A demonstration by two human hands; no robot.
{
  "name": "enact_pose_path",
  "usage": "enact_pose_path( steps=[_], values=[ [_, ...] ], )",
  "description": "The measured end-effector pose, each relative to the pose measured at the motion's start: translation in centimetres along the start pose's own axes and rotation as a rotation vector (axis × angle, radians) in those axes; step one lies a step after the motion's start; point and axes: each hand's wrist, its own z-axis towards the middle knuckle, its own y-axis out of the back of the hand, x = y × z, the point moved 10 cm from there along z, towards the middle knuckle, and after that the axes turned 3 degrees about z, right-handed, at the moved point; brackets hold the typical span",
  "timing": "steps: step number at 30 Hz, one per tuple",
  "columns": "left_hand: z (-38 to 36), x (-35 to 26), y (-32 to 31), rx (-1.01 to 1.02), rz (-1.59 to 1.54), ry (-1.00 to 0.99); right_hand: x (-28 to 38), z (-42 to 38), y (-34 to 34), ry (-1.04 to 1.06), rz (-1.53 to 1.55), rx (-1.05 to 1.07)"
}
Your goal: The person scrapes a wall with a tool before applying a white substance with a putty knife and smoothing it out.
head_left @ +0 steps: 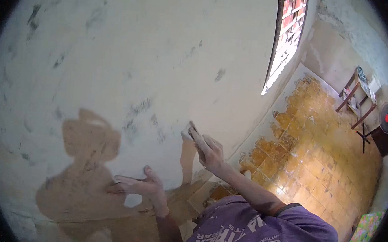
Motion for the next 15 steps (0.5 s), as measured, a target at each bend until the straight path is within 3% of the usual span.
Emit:
enact_pose_path(
  steps=[2,5,8,11,14,15],
  values=[
    [0.0,-3.3,0.0,-0.163,0.361,-0.212,-1.8,-0.1,-0.9,0.033,-0.068,-0.006],
    [-1.2,-2.1,-2.0,-0.178,0.38,-0.202,-9.1,-6.0,-3.0,-0.09,-0.154,0.172],
    [-2.0,-0.4,-2.9,-0.16,0.422,-0.175,-14.4,-10.5,-1.5,-0.322,-0.002,0.151],
    [-1.7,-1.9,-1.9,-0.232,0.454,-0.214,-17.6,-12.2,1.2,-0.758,0.068,0.053],
    [-1.9,-2.5,-2.0,-0.212,0.418,-0.222,-13.6,-6.1,3.9,-0.525,0.235,-0.174],
    [-1.8,-2.7,-1.8,-0.219,0.423,-0.233,-12.5,-4.3,3.3,-0.353,0.145,-0.168]
  ],
)
